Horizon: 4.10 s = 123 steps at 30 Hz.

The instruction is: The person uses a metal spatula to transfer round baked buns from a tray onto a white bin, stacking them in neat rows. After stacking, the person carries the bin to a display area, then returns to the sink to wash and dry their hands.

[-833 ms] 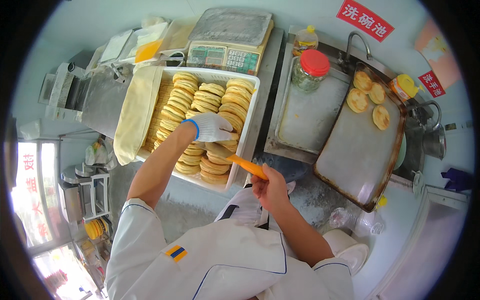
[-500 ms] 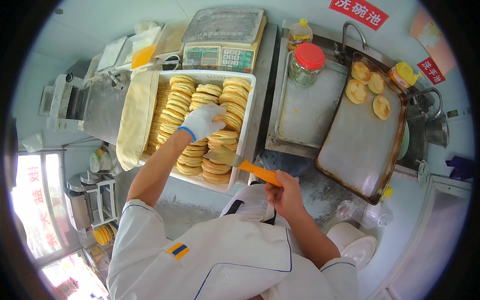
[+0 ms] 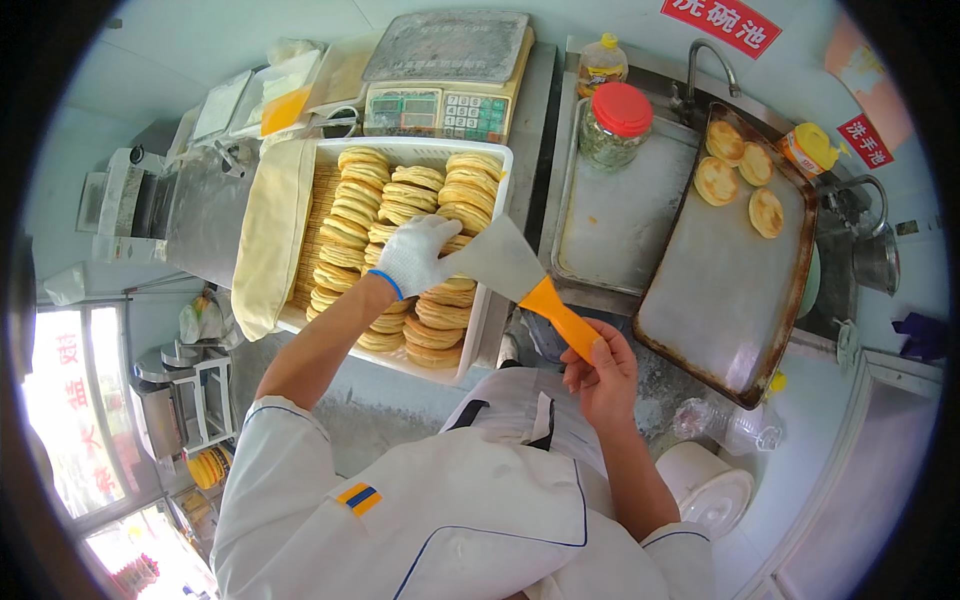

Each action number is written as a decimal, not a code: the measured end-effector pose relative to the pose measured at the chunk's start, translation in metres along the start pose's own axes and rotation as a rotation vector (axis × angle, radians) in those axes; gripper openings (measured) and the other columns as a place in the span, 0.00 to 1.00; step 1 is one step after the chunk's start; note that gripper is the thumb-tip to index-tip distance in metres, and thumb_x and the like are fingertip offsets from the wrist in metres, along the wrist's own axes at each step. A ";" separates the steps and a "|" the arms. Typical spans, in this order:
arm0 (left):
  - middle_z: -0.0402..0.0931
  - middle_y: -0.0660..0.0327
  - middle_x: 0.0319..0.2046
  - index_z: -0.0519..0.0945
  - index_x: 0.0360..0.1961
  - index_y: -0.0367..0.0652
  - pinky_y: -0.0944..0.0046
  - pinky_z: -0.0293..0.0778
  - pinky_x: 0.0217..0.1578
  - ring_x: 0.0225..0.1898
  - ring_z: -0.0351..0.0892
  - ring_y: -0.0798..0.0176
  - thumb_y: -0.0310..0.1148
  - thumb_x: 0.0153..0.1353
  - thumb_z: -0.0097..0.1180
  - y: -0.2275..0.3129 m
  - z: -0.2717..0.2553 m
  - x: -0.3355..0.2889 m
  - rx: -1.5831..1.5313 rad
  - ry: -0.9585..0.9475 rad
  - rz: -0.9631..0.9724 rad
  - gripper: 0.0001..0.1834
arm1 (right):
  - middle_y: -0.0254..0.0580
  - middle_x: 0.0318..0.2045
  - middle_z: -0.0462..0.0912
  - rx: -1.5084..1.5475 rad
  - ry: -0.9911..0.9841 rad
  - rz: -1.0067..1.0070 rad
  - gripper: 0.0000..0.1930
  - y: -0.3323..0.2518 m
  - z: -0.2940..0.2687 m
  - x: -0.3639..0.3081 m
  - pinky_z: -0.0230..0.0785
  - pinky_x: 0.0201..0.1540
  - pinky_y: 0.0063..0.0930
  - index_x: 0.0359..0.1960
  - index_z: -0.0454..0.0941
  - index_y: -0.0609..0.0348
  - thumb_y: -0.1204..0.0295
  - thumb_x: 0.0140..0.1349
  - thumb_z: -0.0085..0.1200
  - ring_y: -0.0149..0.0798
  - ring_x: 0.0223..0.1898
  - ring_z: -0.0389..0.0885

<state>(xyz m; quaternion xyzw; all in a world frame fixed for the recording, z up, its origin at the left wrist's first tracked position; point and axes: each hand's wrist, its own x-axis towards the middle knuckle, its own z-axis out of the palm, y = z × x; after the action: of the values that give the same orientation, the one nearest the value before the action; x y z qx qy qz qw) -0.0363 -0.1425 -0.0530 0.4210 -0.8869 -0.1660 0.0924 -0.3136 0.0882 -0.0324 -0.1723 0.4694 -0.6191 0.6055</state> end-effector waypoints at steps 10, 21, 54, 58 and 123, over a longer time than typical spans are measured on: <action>0.82 0.46 0.45 0.84 0.51 0.38 0.48 0.75 0.56 0.52 0.79 0.41 0.44 0.61 0.61 -0.004 0.005 -0.007 -0.171 0.017 -0.025 0.23 | 0.48 0.34 0.86 0.005 0.021 -0.099 0.18 -0.022 -0.010 0.016 0.70 0.23 0.22 0.61 0.72 0.65 0.64 0.79 0.45 0.31 0.21 0.79; 0.85 0.43 0.42 0.83 0.54 0.43 0.47 0.79 0.50 0.47 0.84 0.38 0.49 0.57 0.60 -0.006 -0.013 0.054 0.066 -0.581 -0.087 0.28 | 0.45 0.33 0.85 -0.022 0.061 -0.097 0.19 -0.031 -0.009 0.023 0.70 0.23 0.23 0.61 0.73 0.64 0.62 0.79 0.45 0.31 0.21 0.78; 0.79 0.59 0.29 0.80 0.43 0.48 0.50 0.80 0.33 0.34 0.84 0.51 0.29 0.57 0.60 -0.015 -0.025 0.022 0.215 -0.098 0.435 0.12 | 0.47 0.34 0.86 -0.001 0.083 -0.121 0.20 -0.042 -0.022 0.031 0.70 0.23 0.23 0.62 0.72 0.65 0.62 0.79 0.46 0.31 0.21 0.77; 0.78 0.60 0.29 0.80 0.43 0.47 0.51 0.80 0.33 0.33 0.83 0.51 0.28 0.56 0.60 -0.011 -0.031 0.021 0.208 -0.035 0.473 0.12 | 0.47 0.34 0.86 -0.002 0.050 -0.121 0.20 -0.043 -0.019 0.032 0.70 0.22 0.23 0.62 0.72 0.65 0.62 0.79 0.46 0.31 0.21 0.77; 0.82 0.56 0.38 0.83 0.45 0.46 0.50 0.81 0.42 0.43 0.84 0.48 0.30 0.53 0.63 -0.022 -0.024 0.045 0.217 0.002 0.283 0.16 | 0.46 0.33 0.86 -0.016 0.090 -0.153 0.20 -0.048 -0.031 0.027 0.69 0.22 0.24 0.62 0.72 0.65 0.61 0.79 0.46 0.31 0.21 0.77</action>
<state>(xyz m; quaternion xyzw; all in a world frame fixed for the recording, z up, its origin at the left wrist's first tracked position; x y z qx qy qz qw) -0.0415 -0.1958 -0.0377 0.2998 -0.9499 -0.0540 0.0698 -0.3714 0.0668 -0.0194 -0.1844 0.4864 -0.6670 0.5334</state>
